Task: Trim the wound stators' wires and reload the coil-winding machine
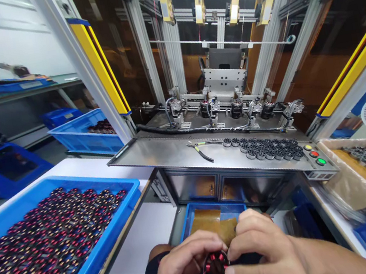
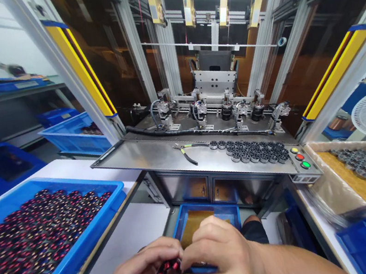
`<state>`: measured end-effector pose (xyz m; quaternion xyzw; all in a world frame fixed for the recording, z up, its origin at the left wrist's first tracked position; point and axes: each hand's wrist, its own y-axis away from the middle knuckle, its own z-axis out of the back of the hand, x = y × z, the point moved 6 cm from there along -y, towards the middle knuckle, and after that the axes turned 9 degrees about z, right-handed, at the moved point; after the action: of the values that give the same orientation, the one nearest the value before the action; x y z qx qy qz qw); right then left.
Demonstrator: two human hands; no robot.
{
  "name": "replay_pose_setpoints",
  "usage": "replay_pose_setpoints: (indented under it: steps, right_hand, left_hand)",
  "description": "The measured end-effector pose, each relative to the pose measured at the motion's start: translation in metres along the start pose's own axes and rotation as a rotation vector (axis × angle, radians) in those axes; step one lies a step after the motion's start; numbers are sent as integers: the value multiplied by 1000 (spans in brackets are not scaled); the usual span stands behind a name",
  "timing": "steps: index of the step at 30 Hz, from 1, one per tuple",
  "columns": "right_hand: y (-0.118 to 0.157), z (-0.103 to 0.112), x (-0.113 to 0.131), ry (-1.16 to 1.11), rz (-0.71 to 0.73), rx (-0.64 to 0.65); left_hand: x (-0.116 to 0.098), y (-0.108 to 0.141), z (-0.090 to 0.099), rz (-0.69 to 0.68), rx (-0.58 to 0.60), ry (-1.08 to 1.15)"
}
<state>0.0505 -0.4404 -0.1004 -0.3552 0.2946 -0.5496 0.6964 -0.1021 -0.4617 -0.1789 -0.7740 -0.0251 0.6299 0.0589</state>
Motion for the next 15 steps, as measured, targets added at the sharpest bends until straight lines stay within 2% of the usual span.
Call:
replay_pose_setpoints:
  steps: [4, 7, 10, 15]
  right_hand:
    - [4, -2, -1, -16, -8, 9]
    - [9, -1, 1, -12, -51, -18]
    - [11, -2, 4, -3, -120, -43]
    - [18, -9, 8, 1, -229, -243]
  left_hand:
    - [2, 0, 2, -15, 31, -2]
    - [-1, 0, 4, -21, -1, 11]
    - [-8, 1, 4, -89, -23, 5]
    - [-16, 11, 5, -287, -137, -208]
